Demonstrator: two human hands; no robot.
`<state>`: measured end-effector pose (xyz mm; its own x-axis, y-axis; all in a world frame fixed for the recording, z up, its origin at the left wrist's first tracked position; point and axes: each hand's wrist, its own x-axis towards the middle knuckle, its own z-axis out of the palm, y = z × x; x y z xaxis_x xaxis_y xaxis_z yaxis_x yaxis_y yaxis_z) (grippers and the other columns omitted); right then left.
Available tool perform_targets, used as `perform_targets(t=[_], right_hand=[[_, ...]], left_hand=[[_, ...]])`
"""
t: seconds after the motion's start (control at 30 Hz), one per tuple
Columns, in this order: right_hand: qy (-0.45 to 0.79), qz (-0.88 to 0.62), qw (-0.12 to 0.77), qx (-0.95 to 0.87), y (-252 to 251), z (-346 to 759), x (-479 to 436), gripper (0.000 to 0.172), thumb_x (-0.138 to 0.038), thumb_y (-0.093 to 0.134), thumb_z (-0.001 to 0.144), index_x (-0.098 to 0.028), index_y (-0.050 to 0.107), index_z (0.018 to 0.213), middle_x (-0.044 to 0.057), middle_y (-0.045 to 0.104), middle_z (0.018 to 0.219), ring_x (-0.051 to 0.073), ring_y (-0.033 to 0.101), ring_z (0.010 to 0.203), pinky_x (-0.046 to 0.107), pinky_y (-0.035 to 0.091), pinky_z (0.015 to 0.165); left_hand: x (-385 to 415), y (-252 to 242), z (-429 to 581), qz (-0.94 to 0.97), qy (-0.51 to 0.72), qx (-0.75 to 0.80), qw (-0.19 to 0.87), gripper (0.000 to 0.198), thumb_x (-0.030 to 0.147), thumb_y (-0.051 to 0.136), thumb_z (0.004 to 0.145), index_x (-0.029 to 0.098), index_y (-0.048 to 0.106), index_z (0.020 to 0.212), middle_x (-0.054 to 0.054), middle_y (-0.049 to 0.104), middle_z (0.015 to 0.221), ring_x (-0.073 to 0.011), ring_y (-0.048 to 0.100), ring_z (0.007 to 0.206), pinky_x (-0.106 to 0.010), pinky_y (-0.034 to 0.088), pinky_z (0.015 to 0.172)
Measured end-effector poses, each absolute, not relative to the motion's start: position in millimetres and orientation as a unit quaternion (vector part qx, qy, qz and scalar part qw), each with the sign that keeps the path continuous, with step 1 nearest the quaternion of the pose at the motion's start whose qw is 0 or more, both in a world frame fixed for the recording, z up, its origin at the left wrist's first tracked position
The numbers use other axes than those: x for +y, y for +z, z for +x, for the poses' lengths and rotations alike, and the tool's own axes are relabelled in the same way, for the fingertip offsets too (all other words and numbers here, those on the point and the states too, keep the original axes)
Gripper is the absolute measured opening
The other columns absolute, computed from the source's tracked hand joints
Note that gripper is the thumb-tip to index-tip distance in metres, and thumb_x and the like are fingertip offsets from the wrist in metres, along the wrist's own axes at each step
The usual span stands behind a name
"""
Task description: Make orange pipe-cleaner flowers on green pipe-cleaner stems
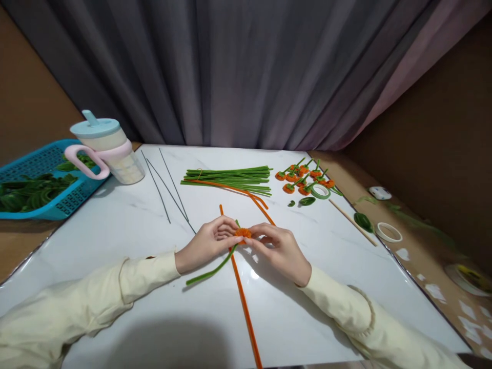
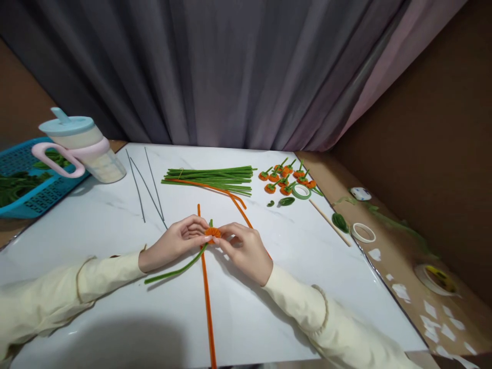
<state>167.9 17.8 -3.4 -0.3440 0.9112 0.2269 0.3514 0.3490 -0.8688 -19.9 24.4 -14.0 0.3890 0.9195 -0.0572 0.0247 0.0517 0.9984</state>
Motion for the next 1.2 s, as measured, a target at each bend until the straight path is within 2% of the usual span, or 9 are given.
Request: perform_targets(t=[0.1,0.27,0.33,0.43,0.63,0.77,1.0,1.2], right_hand=[[0.417,-0.433,0.377,-0.705,-3,168,19,0.014,-0.028,0.060,0.079,-0.017,0.066,0.083,0.006,0.066,0.084,0.015,0.063,0.074,0.026,0.054,0.064],[0.435,-0.420,0.388,-0.696,-1,168,18,0.011,-0.025,0.061,0.077,-0.017,0.063,0.083,0.005,0.064,0.083,0.015,0.061,0.075,0.026,0.052,0.065],[0.442,-0.417,0.402,-0.685,-2,167,17,0.015,-0.025,0.062,0.076,-0.017,0.061,0.088,0.004,0.063,0.083,0.014,0.060,0.074,0.025,0.051,0.064],[0.479,-0.426,0.405,-0.652,-2,165,15,0.020,-0.028,0.064,0.075,-0.017,0.058,0.091,0.003,0.061,0.083,0.013,0.059,0.074,0.024,0.051,0.062],[0.597,-0.404,0.322,-0.614,4,162,15,0.025,-0.038,0.058,0.080,-0.015,0.061,0.087,0.003,0.060,0.081,0.009,0.053,0.061,0.023,0.049,0.057],[0.592,-0.404,0.342,-0.608,4,162,14,0.025,-0.039,0.060,0.078,-0.015,0.060,0.085,0.002,0.058,0.077,0.009,0.052,0.059,0.024,0.048,0.055],[0.545,-0.416,0.359,-0.633,3,162,14,0.016,-0.031,0.059,0.077,-0.015,0.059,0.077,-0.001,0.055,0.067,0.010,0.052,0.059,0.024,0.046,0.059],[0.562,-0.397,0.351,-0.635,2,165,18,0.016,-0.032,0.060,0.076,-0.016,0.059,0.078,-0.001,0.056,0.068,0.009,0.052,0.057,0.024,0.046,0.056]], left_hand=[[22,-16,-21,0.651,0.377,0.390,0.531,0.029,0.025,0.060,0.082,0.019,0.051,0.108,-0.003,0.065,0.086,-0.0154,0.062,0.081,-0.029,0.049,0.075],[21,-16,-25,0.822,0.407,0.347,0.199,0.013,0.021,0.056,0.085,0.018,0.062,0.096,-0.008,0.060,0.097,-0.0198,0.054,0.093,-0.035,0.045,0.081],[21,-15,-25,0.843,0.412,0.317,0.141,0.014,0.017,0.056,0.085,0.018,0.060,0.098,-0.008,0.060,0.097,-0.0201,0.054,0.095,-0.037,0.043,0.084],[20,-15,-25,0.845,0.426,0.294,0.135,0.014,0.013,0.056,0.085,0.017,0.056,0.098,-0.007,0.064,0.093,-0.0181,0.057,0.091,-0.036,0.042,0.084],[19,-18,-24,0.826,0.457,0.310,0.115,0.018,0.014,0.057,0.084,0.017,0.053,0.101,-0.008,0.065,0.090,-0.0181,0.059,0.086,-0.034,0.045,0.077],[19,-19,-23,0.836,0.450,0.289,0.122,0.026,0.012,0.056,0.084,0.017,0.053,0.109,-0.008,0.066,0.092,-0.0179,0.059,0.086,-0.035,0.046,0.078],[18,-13,-20,0.819,0.449,0.298,0.198,0.017,0.013,0.054,0.085,0.017,0.059,0.101,-0.007,0.067,0.088,-0.0177,0.060,0.083,-0.035,0.047,0.076],[17,-8,-20,0.787,0.445,0.322,0.282,0.013,0.017,0.056,0.085,0.017,0.063,0.096,-0.007,0.068,0.086,-0.0175,0.060,0.081,-0.035,0.048,0.076]])
